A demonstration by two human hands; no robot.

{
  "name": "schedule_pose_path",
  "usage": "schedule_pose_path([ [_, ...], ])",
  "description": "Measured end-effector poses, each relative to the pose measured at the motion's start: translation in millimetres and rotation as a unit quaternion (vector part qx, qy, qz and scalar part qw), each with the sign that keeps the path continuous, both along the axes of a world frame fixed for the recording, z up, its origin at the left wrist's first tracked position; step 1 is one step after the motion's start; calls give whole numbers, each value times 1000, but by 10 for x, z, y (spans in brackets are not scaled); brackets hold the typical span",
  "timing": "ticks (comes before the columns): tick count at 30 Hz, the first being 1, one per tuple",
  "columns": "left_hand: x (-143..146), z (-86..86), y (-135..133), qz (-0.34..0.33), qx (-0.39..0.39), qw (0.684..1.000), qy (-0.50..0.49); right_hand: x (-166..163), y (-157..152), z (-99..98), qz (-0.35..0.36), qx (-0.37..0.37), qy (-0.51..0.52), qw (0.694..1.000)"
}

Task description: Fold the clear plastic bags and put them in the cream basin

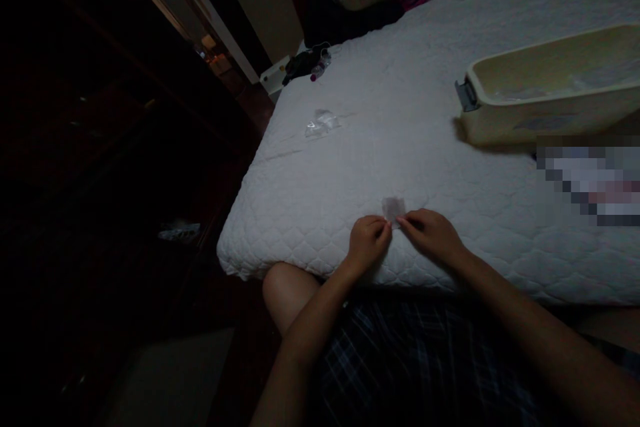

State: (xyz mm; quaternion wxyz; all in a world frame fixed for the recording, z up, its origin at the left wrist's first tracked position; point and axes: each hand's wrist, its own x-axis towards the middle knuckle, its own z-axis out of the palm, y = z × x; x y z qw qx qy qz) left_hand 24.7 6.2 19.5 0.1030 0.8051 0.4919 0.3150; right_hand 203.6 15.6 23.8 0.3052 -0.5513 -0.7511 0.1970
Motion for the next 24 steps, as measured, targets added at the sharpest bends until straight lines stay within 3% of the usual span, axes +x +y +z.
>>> schedule_pose_path([
  [4, 91, 10, -17, 45, -5, 999, 6, -39, -5, 10, -32, -23, 22, 999],
  [9, 103, -7, -24, 51, -6, 999, -7, -64, -11, 3, -79, -38, 48, 995],
  [24, 130, -59, 5, 68, 7, 998, 10, -43, -16, -2, -33, 32, 12, 999],
])
